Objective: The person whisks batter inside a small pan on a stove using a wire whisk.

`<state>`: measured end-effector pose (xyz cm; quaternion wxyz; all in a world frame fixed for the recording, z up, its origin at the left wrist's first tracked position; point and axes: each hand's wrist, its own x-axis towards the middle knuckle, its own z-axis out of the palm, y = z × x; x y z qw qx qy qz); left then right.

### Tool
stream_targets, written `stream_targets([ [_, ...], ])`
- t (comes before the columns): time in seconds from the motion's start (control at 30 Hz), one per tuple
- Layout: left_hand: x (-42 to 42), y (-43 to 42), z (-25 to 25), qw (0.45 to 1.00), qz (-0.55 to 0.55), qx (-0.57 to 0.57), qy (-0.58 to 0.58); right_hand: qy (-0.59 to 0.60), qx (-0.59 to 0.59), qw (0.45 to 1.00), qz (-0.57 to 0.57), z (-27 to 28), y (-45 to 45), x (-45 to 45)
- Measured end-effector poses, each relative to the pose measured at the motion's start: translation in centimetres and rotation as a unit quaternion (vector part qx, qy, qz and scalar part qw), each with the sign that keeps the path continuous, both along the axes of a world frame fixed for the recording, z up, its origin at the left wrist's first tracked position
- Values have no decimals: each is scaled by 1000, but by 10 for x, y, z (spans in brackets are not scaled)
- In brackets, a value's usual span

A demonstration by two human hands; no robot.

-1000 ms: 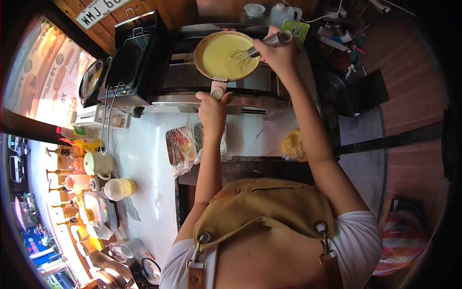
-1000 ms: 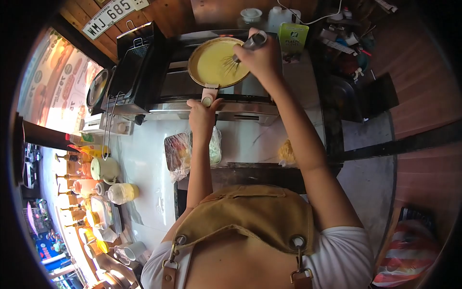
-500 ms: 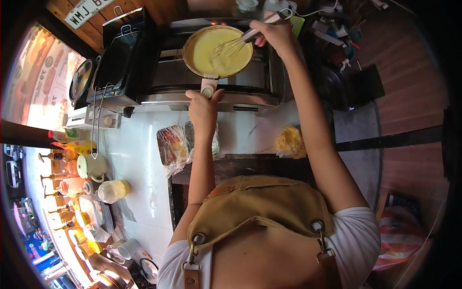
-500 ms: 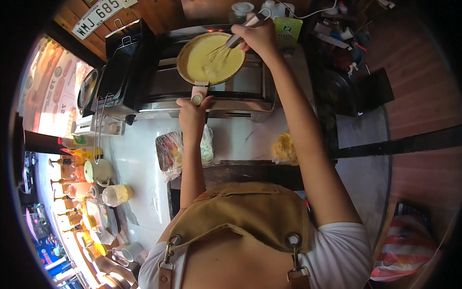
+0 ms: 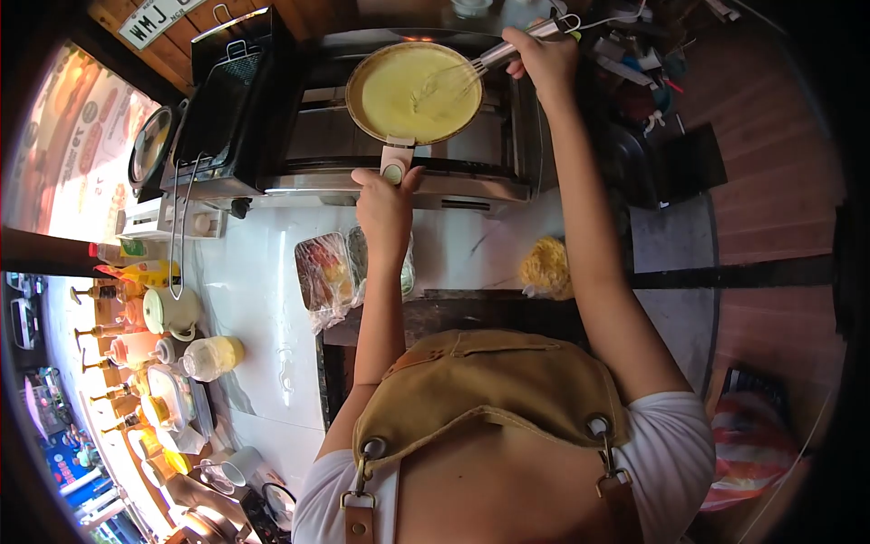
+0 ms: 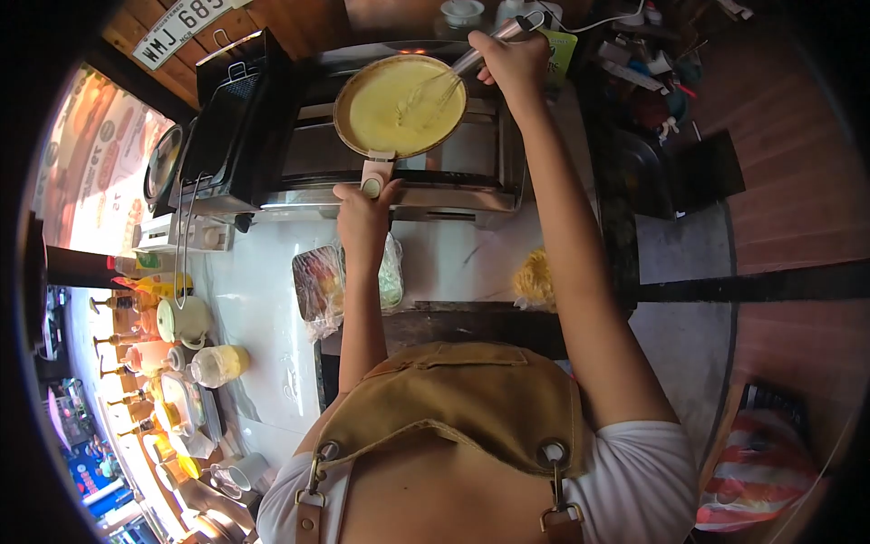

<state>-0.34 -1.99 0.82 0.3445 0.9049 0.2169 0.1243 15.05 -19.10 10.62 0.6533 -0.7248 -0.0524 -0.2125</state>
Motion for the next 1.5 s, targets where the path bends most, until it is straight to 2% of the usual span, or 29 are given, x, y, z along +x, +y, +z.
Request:
stream_targets([
  [0.07,0,0,3,1000,4,-2,3,-2,16,1000,17,-14,3,9],
  [0.13,1,0,1,1000,8,-1,8,-38,77,989,121,-28,13,13],
  [0.2,1,0,2,1000,14,-1,13,-22,73,986,149,-32,12,10],
  [0.27,1,1,3,1000,10,-10,23,90,46,985,140,-22,1,7],
  [0.33,0,1,3,1000,11,-8,18,95,26,993,71,-13,-11,11],
  [0.43,1,0,1,1000,6,-5,13,59,32,997,33,-11,-18,20],
  [0.5,1,0,1,1000,5,-2,13,1,82,996,25,-21,-11,24],
  [0.63,1,0,2,1000,3,-5,12,26,97,985,141,-40,11,13],
  [0.67,1,0,2,1000,6,-5,11,52,131,979,144,-38,13,10],
  [0.73,0,-1,4,1000,6,-3,11,107,100,981,125,-28,4,5],
  [0.87,1,0,4,1000,9,2,22,59,56,997,16,-16,-21,15],
  [1.0,1,-1,0,1000,7,4,2,-32,90,995,3,-28,-14,23],
  [1.07,2,0,0,1000,18,-12,22,-62,90,993,51,-43,0,21],
  [1.17,2,-1,1,1000,15,8,23,-73,84,990,92,-55,15,15],
  [1.27,2,0,3,1000,18,-5,25,-8,115,983,144,-50,15,9],
  [1.37,3,1,0,1000,18,-6,17,67,63,992,85,-20,-2,-5],
  [1.47,2,0,1,1000,16,-13,22,-31,0,999,22,-6,-14,-4],
  [1.5,2,0,1,1000,14,-13,21,-32,0,999,20,-11,-14,1],
])
